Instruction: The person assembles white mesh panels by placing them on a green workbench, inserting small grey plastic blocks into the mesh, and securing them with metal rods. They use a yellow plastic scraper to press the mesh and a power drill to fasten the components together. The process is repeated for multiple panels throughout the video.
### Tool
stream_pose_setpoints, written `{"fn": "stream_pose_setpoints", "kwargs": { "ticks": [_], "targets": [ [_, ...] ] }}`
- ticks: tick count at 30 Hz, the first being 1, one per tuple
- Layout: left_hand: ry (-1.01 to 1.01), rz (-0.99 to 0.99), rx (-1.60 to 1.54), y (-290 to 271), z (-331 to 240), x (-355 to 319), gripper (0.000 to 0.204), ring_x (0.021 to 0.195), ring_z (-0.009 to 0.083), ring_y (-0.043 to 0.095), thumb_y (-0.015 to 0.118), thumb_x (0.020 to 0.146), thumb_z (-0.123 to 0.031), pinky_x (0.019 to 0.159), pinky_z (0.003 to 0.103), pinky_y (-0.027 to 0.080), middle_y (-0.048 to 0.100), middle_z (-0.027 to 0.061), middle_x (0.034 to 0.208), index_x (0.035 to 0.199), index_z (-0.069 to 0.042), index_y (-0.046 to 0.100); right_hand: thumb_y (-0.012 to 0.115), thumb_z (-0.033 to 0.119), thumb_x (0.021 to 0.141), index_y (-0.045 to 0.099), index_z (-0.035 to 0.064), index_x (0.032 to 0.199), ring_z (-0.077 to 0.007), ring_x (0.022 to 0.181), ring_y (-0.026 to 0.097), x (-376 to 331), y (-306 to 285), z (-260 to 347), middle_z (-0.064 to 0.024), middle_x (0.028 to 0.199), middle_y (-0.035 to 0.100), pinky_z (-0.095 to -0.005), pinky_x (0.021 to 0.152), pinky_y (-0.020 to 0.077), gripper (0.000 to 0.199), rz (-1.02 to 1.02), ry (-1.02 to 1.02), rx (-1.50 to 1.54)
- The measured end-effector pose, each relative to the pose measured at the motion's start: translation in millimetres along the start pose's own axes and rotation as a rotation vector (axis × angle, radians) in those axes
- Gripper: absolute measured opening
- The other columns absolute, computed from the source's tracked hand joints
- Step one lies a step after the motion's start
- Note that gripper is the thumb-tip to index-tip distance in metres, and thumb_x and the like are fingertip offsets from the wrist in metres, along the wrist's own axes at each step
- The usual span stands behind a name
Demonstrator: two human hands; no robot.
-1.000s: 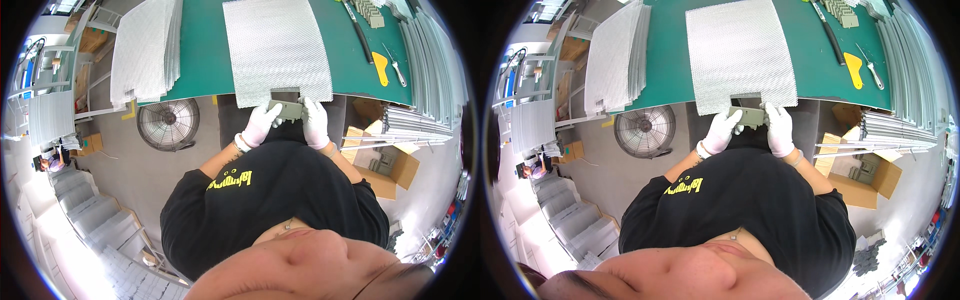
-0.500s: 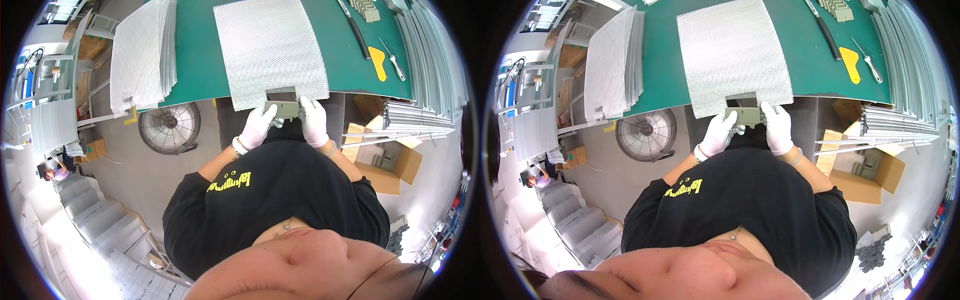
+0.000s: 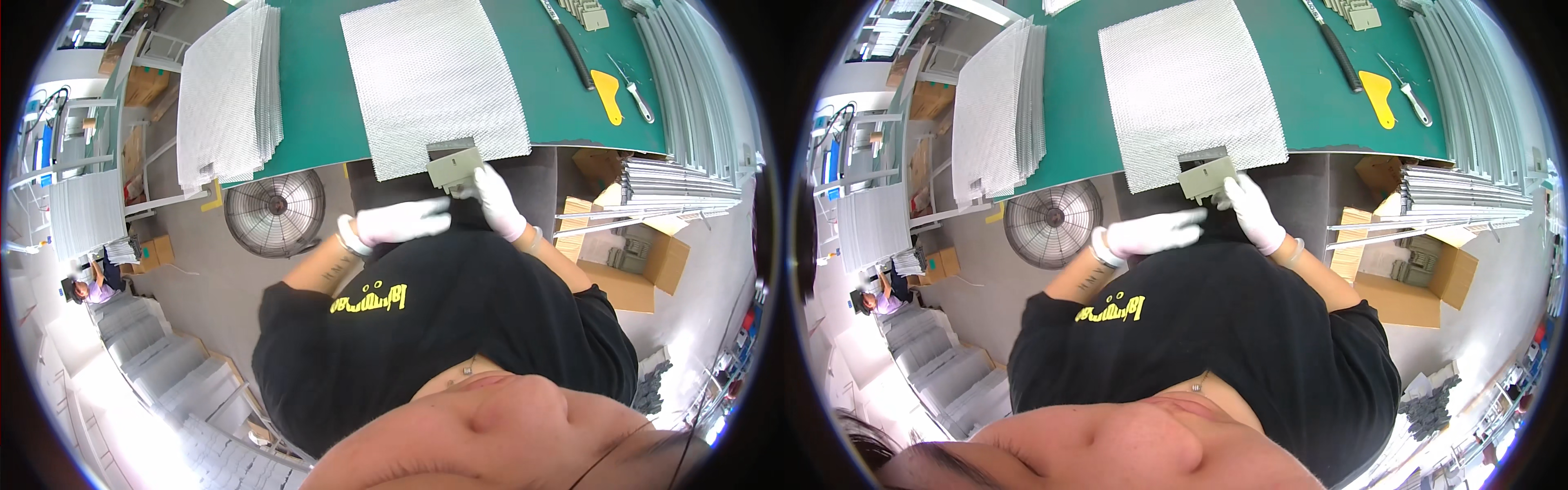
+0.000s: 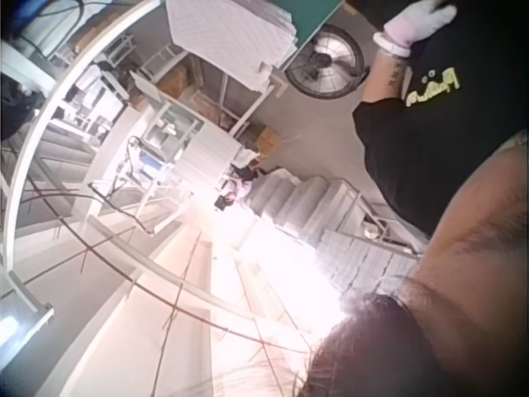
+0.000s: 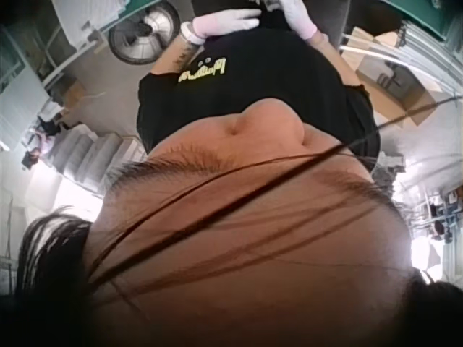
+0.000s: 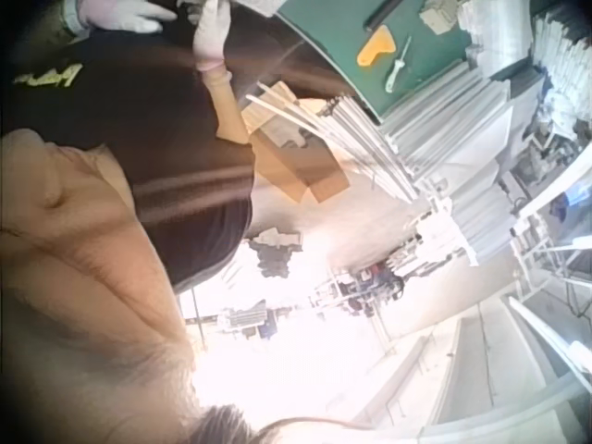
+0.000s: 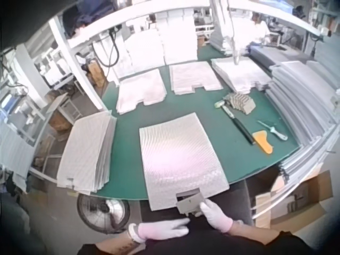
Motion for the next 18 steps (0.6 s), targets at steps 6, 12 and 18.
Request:
{"fn": "stream_pose_setpoints", "kwargs": {
  "ticks": [6, 12, 18],
  "targets": [
    [0.519, -0.35, 0.952, -88.1, -98.8, 44.6, 0.065, 0.142, 0.0338, 0.048, 0.062, 0.1, -0.048, 0.119, 0.052, 0.034, 0.051, 0.0219, 0.153, 0.151, -0.009, 0.053, 0.049, 0.039, 0.111, 0.066, 0.0013, 0.114, -0.0094, 0.076, 0.061, 12.6, 11.1, -5.9, -0.0042, 0.094, 0.069, -0.0277, 0.07, 0.0502, 0.041, 0.092, -0.067, 0.093],
    [0.629, -0.632, 1.616, -49.7, -92.2, 98.4, 0.072, 0.146, 0.0489, 0.037, 0.064, 0.091, -0.057, 0.121, 0.067, 0.02, 0.043, 0.0239, 0.158, 0.152, -0.019, 0.053, 0.051, 0.03, 0.11, 0.066, -0.0015, 0.115, -0.01, 0.085, 0.062, -18.2, 3.6, -0.3, -0.0063, 0.101, 0.07, -0.0293, 0.076, 0.051, 0.035, -0.414, -0.215, 0.17],
    [0.57, -0.71, 1.546, -19.8, -72.0, 94.3, 0.07, 0.145, 0.0539, 0.035, 0.063, 0.092, -0.052, 0.12, 0.069, 0.019, 0.04, 0.0283, 0.158, 0.152, -0.016, 0.052, 0.051, 0.027, 0.11, 0.066, 0.0005, 0.115, -0.0087, 0.09, 0.059, -12.0, -11.9, -3.6, -0.0029, 0.104, 0.067, -0.0285, 0.081, 0.0509, 0.031, -0.473, -0.269, 0.053]
  ]
}}
Point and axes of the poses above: each hand's wrist, its own x-axis towards the middle knuckle, its own y-axis out of the palm, z = x × y, the point moved 1 cm from there along x, towards the middle knuckle
